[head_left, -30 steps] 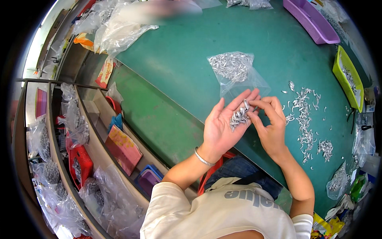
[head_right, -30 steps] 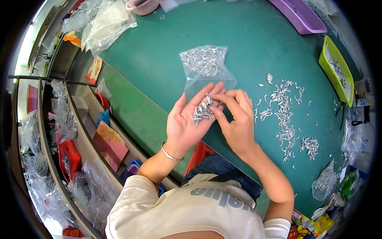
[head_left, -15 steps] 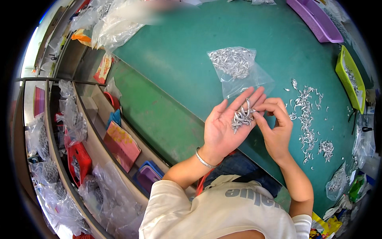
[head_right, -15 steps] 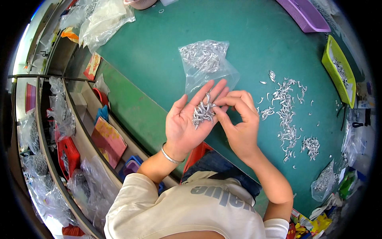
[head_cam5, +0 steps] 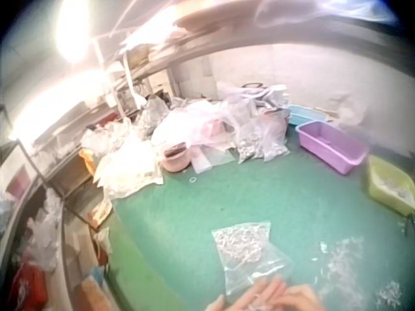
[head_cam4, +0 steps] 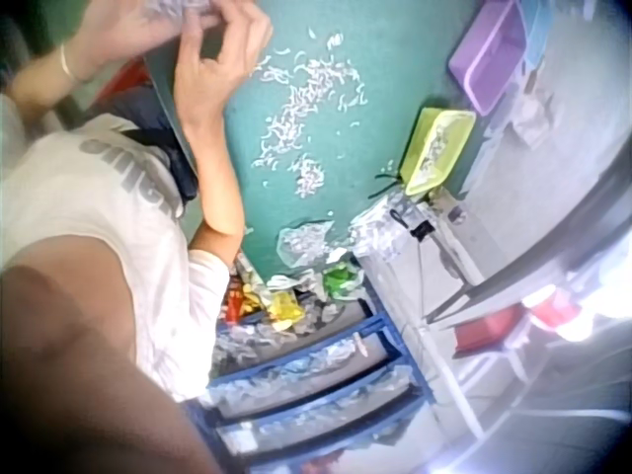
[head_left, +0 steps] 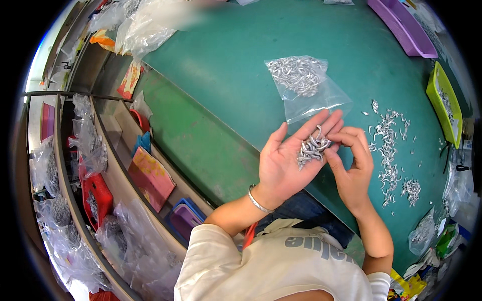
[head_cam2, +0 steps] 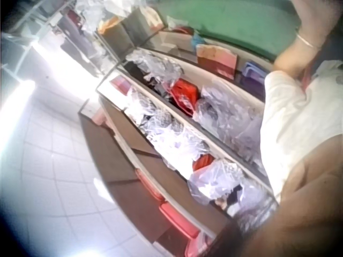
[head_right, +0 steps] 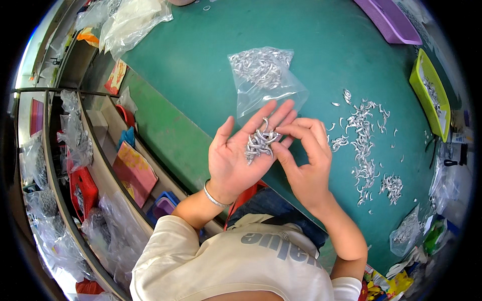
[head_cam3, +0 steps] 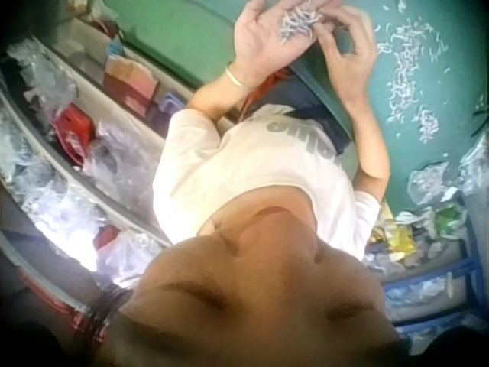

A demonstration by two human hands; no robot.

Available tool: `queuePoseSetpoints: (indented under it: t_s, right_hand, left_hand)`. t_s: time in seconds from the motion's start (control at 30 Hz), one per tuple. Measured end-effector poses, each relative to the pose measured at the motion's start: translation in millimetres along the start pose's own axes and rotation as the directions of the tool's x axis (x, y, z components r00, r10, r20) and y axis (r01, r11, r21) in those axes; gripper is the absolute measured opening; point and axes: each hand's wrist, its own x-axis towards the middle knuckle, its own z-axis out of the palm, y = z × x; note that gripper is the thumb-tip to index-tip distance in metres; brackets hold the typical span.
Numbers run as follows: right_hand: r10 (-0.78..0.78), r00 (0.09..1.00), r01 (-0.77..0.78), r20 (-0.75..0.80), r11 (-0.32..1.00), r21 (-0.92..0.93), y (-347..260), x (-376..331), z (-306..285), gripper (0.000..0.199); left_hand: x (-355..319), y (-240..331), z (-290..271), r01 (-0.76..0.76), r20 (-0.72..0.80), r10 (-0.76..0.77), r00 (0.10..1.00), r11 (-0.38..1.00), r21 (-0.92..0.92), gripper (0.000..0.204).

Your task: The person sorts through a pile of small metal pieces on a green workbench, gathers them by hand, and puts them into a plastic bag. They also move a yellow bin containing metal components and handle paper labels.

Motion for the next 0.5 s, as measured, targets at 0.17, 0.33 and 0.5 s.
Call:
queuePoseSetpoints:
  t_s: [0.17,0.33,0.5]
  right_hand:
    - [-0.026,0.999,0.028,0.038,0.998,-0.052,-1.5,-2.5,-2.3,0.024]
    - [-0.028,0.999,0.026,-0.019,0.997,-0.077,-4.4,-1.0,-1.5,0.023]
    - [-0.104,0.993,0.117,0.056,0.940,-0.321,-10.8,4.1,-3.2,0.024]
  left_hand:
    - [-1.7,-0.9,1.1,0.011,0.021,-0.012,1.000,1.000,0.017,0.065]
    - [-2.7,-1.9,0.3,0.040,0.018,-0.041,0.999,0.998,0.037,0.064]
    - [-4.9,-2.4,9.9,0.083,-0.061,-0.077,0.995,0.992,0.091,0.067]
